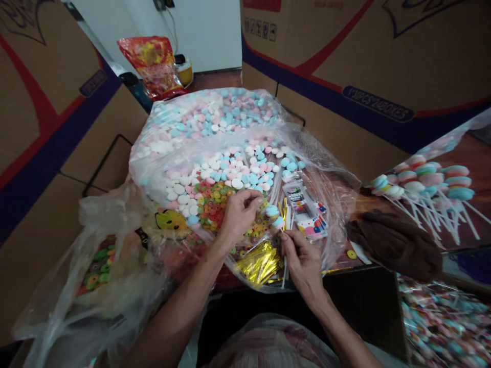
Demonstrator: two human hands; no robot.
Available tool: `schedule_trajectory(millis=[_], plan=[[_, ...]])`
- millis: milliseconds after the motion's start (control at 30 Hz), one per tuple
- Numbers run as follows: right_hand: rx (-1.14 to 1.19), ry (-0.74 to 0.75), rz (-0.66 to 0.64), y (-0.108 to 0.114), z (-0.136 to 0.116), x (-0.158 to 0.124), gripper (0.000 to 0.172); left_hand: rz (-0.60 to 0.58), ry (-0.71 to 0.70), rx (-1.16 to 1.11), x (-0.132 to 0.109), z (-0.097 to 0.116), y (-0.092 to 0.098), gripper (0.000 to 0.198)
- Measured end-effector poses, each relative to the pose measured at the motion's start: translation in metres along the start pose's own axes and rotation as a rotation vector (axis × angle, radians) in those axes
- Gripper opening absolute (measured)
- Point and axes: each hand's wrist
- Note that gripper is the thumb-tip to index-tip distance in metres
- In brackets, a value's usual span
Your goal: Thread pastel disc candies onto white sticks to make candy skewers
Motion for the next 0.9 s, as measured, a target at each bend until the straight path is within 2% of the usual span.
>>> schedule_trajectory(millis=[100,233,633,733,900], plan=[[0.007,0.011,0.013,0.000,0.000,0.000,0.023,-0.048,0.124,-0.136,-0.005,0.005,-0.001,0.014],[-0.004,0.020,0.003,0.000,0.002,-0.001,0.023,-0.060,0.201,-0.227,-0.010,0.010,-0.001,0.020],[-0.052,0.069,-0.005,0.000,0.000,-0.001,0.023,-0.031,0.196,-0.258,-0.014,0.010,0.003,0.016],[-0.043,0.087,0.009,0.001,0.000,-0.001,0.023,-0.045,0.265,-0.315,-0.015,0.010,0.003,0.019],[-0.009,0.089,0.027,0.001,0.001,-0.001,0.024,-0.131,0.455,-0.436,-0.022,0.004,0.000,0.027]])
Point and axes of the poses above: each hand's wrist, its own x-axis towards the middle knuckle, its own y-axis out of the back of the hand, z = x × y, and after that the axes turned 10 degrees about z, right-handed
